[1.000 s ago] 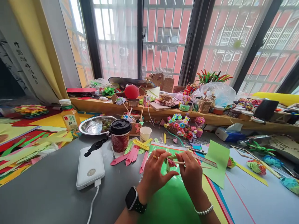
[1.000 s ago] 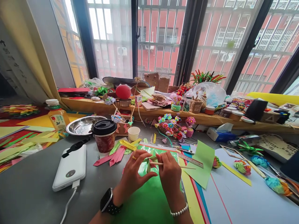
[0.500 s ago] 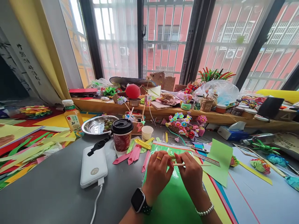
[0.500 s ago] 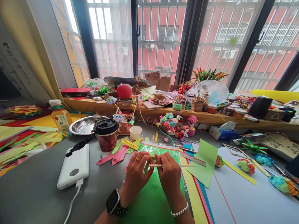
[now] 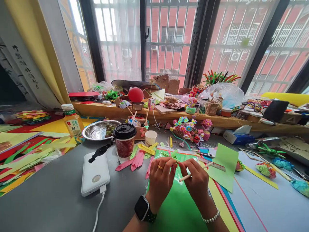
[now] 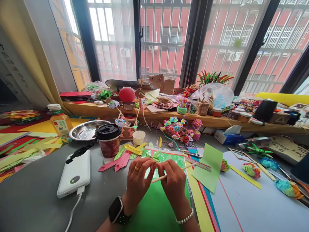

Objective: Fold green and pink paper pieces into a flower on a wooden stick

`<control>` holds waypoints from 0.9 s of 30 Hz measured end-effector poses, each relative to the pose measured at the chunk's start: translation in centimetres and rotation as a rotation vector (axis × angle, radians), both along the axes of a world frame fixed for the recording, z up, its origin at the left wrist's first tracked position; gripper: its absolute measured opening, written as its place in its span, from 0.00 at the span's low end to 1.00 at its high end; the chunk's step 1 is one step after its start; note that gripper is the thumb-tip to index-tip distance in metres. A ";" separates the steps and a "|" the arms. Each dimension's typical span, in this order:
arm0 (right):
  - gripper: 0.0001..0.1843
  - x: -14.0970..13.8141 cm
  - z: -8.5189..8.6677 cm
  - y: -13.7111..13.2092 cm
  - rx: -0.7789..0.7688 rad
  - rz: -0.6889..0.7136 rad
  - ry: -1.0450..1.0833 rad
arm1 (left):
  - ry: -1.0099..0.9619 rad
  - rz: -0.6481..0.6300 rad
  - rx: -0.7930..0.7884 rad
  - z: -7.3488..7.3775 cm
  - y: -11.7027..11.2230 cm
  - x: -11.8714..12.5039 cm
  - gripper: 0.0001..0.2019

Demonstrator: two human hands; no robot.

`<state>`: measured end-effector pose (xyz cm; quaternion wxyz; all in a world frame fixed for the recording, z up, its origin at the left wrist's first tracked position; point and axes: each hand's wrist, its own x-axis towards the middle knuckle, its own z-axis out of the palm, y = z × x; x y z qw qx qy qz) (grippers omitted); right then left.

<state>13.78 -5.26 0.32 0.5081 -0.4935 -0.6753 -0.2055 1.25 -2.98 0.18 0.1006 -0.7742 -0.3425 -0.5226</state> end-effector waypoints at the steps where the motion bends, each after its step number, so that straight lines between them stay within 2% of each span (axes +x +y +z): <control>1: 0.12 0.0 0.0 0.0 0.001 0.008 0.002 | 0.000 -0.003 0.002 0.0 0.0 0.0 0.07; 7: 0.13 -0.1 0.2 -0.1 -0.024 0.048 0.013 | -0.004 -0.013 -0.020 -0.1 0.2 -0.1 0.06; 12: 0.12 0.2 0.4 0.0 -0.067 0.097 0.017 | -0.007 -0.125 -0.101 0.0 0.7 -0.4 0.05; 15: 0.09 0.9 0.5 0.1 -0.154 0.146 0.029 | -0.034 -0.229 -0.243 0.3 1.1 -0.7 0.05; 18: 0.13 1.7 0.5 0.4 -0.237 0.177 -0.016 | -0.061 -0.334 -0.425 0.7 1.3 -1.0 0.02; 20: 0.12 2.0 0.5 0.5 -0.279 0.202 -0.028 | -0.070 -0.403 -0.533 0.9 1.4 -1.1 0.01; 25: 0.07 2.1 0.9 0.5 -0.386 0.284 0.060 | -0.143 -0.585 -0.795 1.4 1.6 -1.5 0.04; 27: 0.07 2.1 1.1 0.4 -0.436 0.312 0.075 | -0.184 -0.642 -0.882 1.5 1.6 -1.6 0.06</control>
